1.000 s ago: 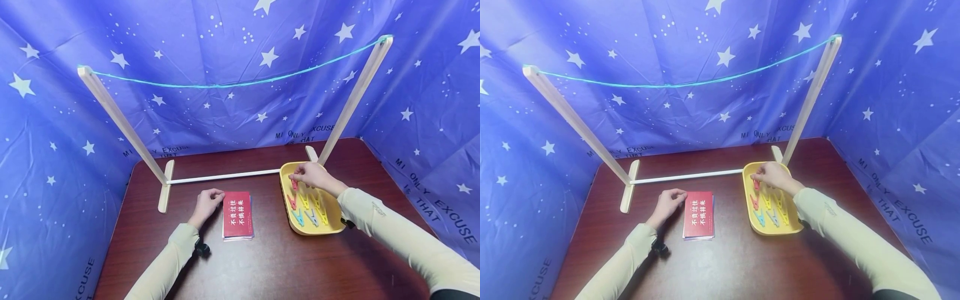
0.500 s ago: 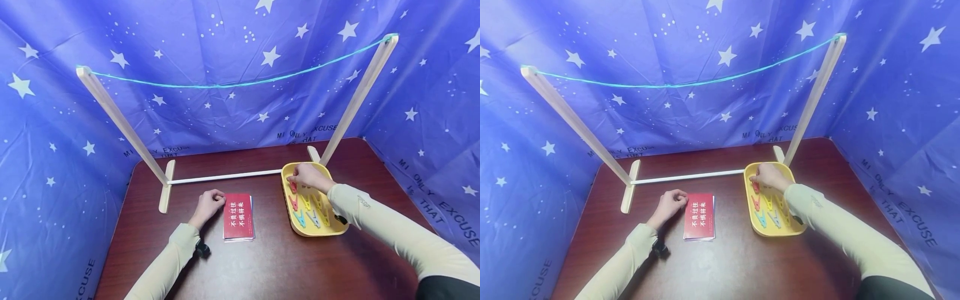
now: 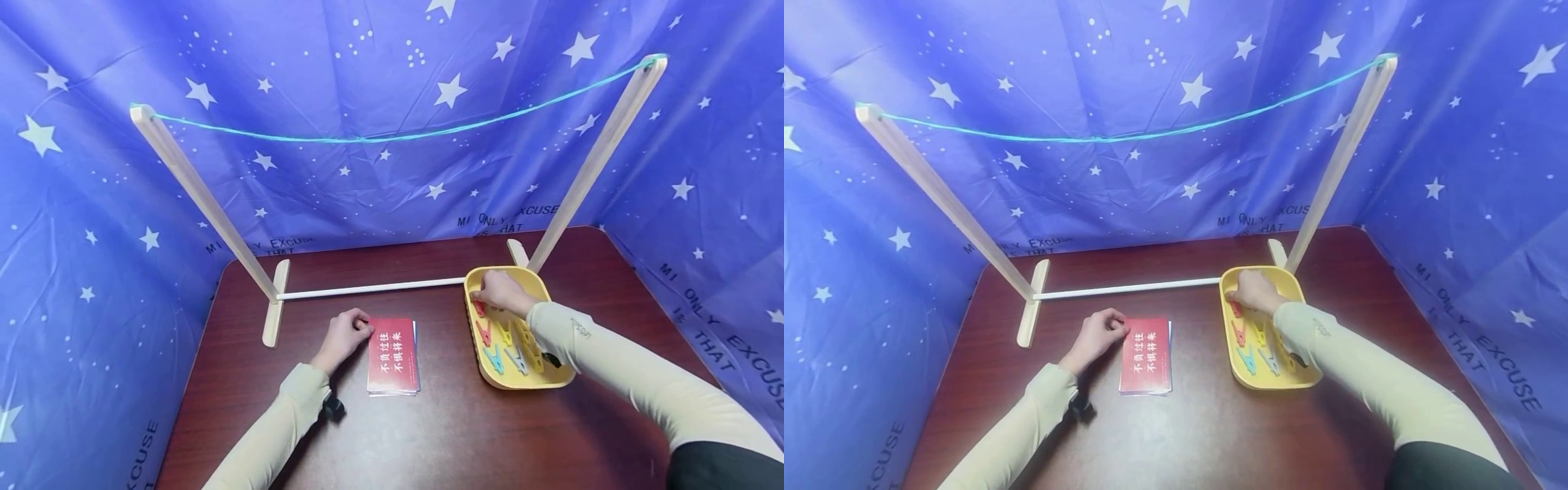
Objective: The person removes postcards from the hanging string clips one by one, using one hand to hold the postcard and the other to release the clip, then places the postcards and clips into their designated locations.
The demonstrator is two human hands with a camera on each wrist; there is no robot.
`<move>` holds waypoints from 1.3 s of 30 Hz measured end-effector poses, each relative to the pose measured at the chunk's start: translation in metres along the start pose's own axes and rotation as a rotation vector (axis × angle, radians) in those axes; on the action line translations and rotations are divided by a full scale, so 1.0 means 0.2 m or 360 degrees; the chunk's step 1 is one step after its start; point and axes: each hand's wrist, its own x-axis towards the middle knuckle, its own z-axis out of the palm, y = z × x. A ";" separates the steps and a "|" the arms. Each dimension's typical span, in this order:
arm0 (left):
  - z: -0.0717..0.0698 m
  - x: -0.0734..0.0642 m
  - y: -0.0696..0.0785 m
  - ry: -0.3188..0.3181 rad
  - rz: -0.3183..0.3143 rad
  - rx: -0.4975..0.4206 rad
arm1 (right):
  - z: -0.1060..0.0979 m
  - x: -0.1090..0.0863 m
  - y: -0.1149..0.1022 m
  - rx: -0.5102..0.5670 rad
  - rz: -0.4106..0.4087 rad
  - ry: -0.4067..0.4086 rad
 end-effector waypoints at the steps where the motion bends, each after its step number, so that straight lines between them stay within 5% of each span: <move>1: 0.00 0.00 0.01 -0.0001 0.0019 0.0015 | 0.00 0.00 0.00 -0.0014 -0.0001 0.0015; 18: 0.03 0.00 0.02 0.0022 0.0107 0.0111 | 0.04 -0.01 -0.01 -0.0178 -0.0035 0.0228; 30: 0.03 0.01 0.00 0.0049 -0.0012 0.0139 | 0.03 -0.05 0.02 -0.0158 -0.0012 0.0174; 39: 0.00 -0.06 0.00 0.0122 -0.0062 0.0218 | 0.07 -0.14 0.03 -0.0045 -0.0032 0.0158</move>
